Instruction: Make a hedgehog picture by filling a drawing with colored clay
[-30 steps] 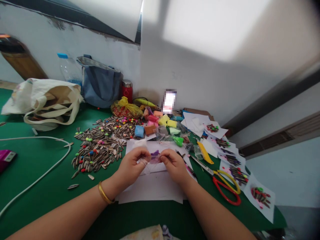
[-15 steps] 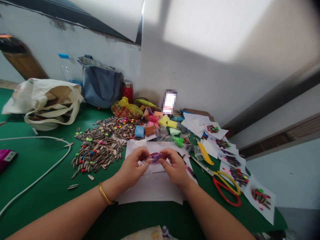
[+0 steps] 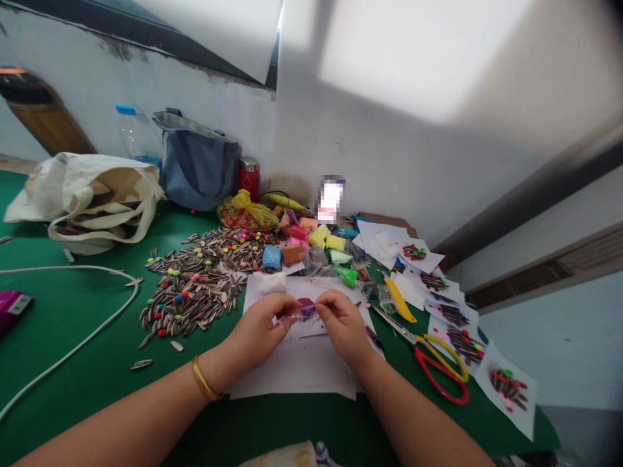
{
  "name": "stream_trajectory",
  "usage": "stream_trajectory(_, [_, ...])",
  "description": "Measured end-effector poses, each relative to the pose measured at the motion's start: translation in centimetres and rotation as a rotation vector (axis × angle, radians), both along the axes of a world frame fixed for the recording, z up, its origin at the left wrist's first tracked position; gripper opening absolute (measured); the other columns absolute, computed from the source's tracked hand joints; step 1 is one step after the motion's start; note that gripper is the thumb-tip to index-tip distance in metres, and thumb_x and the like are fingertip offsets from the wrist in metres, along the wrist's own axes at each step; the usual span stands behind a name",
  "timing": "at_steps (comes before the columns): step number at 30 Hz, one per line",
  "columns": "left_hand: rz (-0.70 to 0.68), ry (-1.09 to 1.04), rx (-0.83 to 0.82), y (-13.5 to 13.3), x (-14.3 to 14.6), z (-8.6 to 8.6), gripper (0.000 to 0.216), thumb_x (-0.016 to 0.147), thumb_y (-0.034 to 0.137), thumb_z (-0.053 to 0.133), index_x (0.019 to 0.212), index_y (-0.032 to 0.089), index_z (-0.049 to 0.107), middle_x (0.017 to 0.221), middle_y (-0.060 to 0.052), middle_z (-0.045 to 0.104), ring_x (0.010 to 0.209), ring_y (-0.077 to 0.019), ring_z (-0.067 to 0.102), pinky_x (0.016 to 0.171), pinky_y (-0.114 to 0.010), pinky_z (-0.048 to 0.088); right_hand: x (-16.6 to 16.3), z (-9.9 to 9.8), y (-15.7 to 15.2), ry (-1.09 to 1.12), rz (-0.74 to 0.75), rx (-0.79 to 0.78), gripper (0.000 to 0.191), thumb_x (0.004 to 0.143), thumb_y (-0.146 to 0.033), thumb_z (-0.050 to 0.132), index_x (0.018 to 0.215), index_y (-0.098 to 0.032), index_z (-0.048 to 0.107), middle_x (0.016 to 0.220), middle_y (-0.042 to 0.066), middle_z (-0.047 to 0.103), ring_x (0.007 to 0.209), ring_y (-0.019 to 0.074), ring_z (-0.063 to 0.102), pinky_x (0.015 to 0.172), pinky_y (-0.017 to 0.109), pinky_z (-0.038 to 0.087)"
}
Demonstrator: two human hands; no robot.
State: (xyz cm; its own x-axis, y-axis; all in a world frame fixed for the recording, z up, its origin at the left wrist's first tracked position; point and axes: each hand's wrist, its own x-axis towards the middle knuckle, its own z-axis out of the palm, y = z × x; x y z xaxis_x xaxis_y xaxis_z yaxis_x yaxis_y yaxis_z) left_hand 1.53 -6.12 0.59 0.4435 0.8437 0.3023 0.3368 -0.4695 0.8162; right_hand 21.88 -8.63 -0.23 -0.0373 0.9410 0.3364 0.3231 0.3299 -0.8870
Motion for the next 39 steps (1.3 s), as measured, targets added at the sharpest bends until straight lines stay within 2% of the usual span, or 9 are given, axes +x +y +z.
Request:
stream_trajectory(4, [0.024,-0.048,-0.021,0.2,-0.2,-0.2,0.013,0.089,0.022,0.057,0.098,0.021,0.067,0.093,-0.004,0.069,0.087,-0.0191,0.064,0.079,-0.031,0.051,0.6,0.0,0.4,-0.016,-0.059,0.026,0.016,0.096,-0.031,0.052,0.101,-0.023,0.064,0.091,0.004,0.064,0.086,0.0196,0.060,0.079,0.033,0.046])
stream_trajectory(7, [0.088,-0.099,-0.047,0.3,-0.3,-0.3,0.013,0.088,0.024,0.058,0.097,0.020,0.066,0.094,-0.004,0.069,0.087,-0.0195,0.065,0.079,-0.032,0.052,2.0,0.4,1.0,-0.127,-0.139,0.001,0.013,0.093,-0.028,0.053,0.098,-0.022,0.064,0.092,0.004,0.064,0.086,0.0194,0.059,0.078,0.033,0.046])
stream_trajectory(13, [0.100,-0.145,-0.088,0.5,-0.2,-0.6,0.013,0.085,0.024,0.059,0.096,0.019,0.065,0.093,-0.004,0.068,0.085,-0.0187,0.065,0.078,-0.032,0.052,4.2,1.5,1.1,-0.645,0.202,-0.273,0.004,0.081,-0.021,0.070,0.083,-0.021,0.067,0.085,0.001,0.062,0.078,0.0159,0.056,0.070,0.027,0.041])
stream_trajectory(20, [0.097,-0.134,-0.096,0.6,-0.2,-0.8,0.014,0.084,0.022,0.059,0.096,0.020,0.065,0.093,-0.003,0.068,0.086,-0.0185,0.064,0.080,-0.032,0.052,3.1,1.5,0.8,-0.816,0.256,-0.248,0.007,0.083,-0.014,0.065,0.080,-0.019,0.066,0.087,0.002,0.064,0.087,0.0166,0.058,0.077,0.026,0.040])
stream_trajectory(23, [0.086,-0.135,-0.105,0.4,-0.2,-0.8,0.014,0.086,0.024,0.059,0.097,0.020,0.065,0.095,-0.004,0.068,0.088,-0.0190,0.064,0.081,-0.033,0.052,3.6,1.6,1.1,-0.875,0.161,-0.197,0.006,0.088,-0.016,0.061,0.083,-0.019,0.065,0.089,0.003,0.064,0.087,0.0177,0.058,0.077,0.027,0.041])
stream_trajectory(27, [0.069,-0.125,-0.124,0.2,-0.3,-0.5,0.014,0.087,0.025,0.058,0.098,0.020,0.065,0.096,-0.004,0.068,0.089,-0.0185,0.064,0.079,-0.031,0.052,5.3,1.8,1.7,-1.031,-0.162,-0.124,0.019,0.094,-0.025,0.056,0.078,-0.017,0.065,0.085,0.008,0.064,0.085,0.0219,0.059,0.075,0.032,0.041])
stream_trajectory(30, [0.071,-0.123,-0.140,0.1,-0.1,-0.3,0.013,0.087,0.025,0.058,0.097,0.020,0.065,0.095,-0.004,0.068,0.087,-0.0182,0.064,0.078,-0.030,0.052,5.7,1.7,1.8,-0.920,-0.234,-0.036,0.026,0.098,-0.028,0.049,0.081,-0.018,0.067,0.084,0.009,0.065,0.087,0.0236,0.060,0.078,0.035,0.043])
stream_trajectory(35, [0.038,-0.111,-0.120,0.0,0.1,-0.3,0.013,0.086,0.024,0.059,0.097,0.019,0.065,0.093,-0.004,0.068,0.087,-0.0183,0.064,0.080,-0.031,0.051,3.0,1.2,0.7,-0.358,0.057,0.088,0.023,0.098,-0.032,0.051,0.114,-0.022,0.065,0.108,0.008,0.068,0.098,0.0213,0.062,0.084,0.034,0.048])
stream_trajectory(39, [0.001,-0.104,-0.112,0.0,0.3,-0.3,0.012,0.087,0.027,0.060,0.094,0.020,0.066,0.089,-0.002,0.067,0.084,-0.0171,0.063,0.077,-0.029,0.050,1.1,1.2,0.1,-0.228,0.119,0.048,0.016,0.094,-0.030,0.060,0.106,-0.023,0.068,0.098,0.004,0.070,0.086,0.0188,0.062,0.079,0.032,0.049])
